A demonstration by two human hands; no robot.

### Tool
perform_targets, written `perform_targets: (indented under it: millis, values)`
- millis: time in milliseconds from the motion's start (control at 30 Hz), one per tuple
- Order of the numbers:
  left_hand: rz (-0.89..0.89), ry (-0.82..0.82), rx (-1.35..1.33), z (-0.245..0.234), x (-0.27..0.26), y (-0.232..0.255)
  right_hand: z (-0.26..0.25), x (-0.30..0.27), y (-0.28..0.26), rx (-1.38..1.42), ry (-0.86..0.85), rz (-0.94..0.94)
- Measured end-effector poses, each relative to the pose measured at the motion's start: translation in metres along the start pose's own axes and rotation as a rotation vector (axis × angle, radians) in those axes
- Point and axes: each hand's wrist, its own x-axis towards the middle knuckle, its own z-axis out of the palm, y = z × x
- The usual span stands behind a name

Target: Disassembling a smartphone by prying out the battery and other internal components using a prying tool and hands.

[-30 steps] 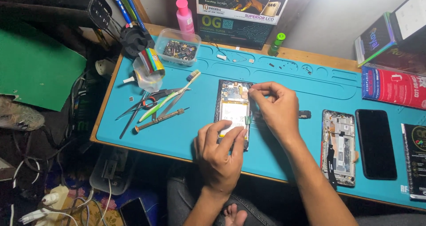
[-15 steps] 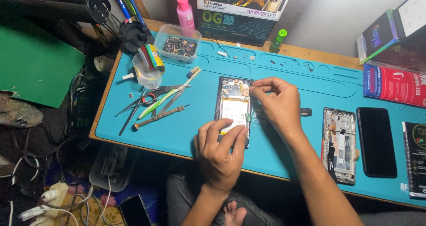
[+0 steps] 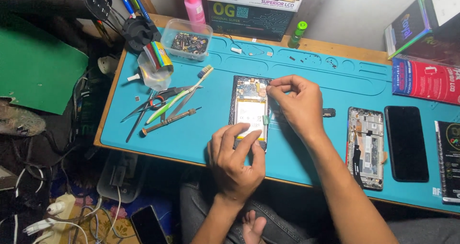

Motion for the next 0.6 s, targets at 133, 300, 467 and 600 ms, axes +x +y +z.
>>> perform_targets:
  millis: [133, 300, 467, 600]
  values:
    - [0.005, -0.006, 0.016, -0.0013, 0.0014, 0.0013, -0.0006, 0.0031, 0.0070, 0.000, 0.002, -0.037]
    - [0.020, 0.012, 0.016, -0.0006, 0.0010, 0.0008, -0.0022, 0.0000, 0.0038, 0.023, -0.006, -0.023]
    - [0.028, 0.041, -0.004, -0.0021, 0.0002, 0.0013, -0.0058, -0.0010, 0.0001, 0.090, -0.037, 0.045]
    - [0.010, 0.069, -0.081, 0.0038, -0.0058, -0.0042, -0.0038, -0.0040, 0.0019, 0.118, -0.034, -0.013]
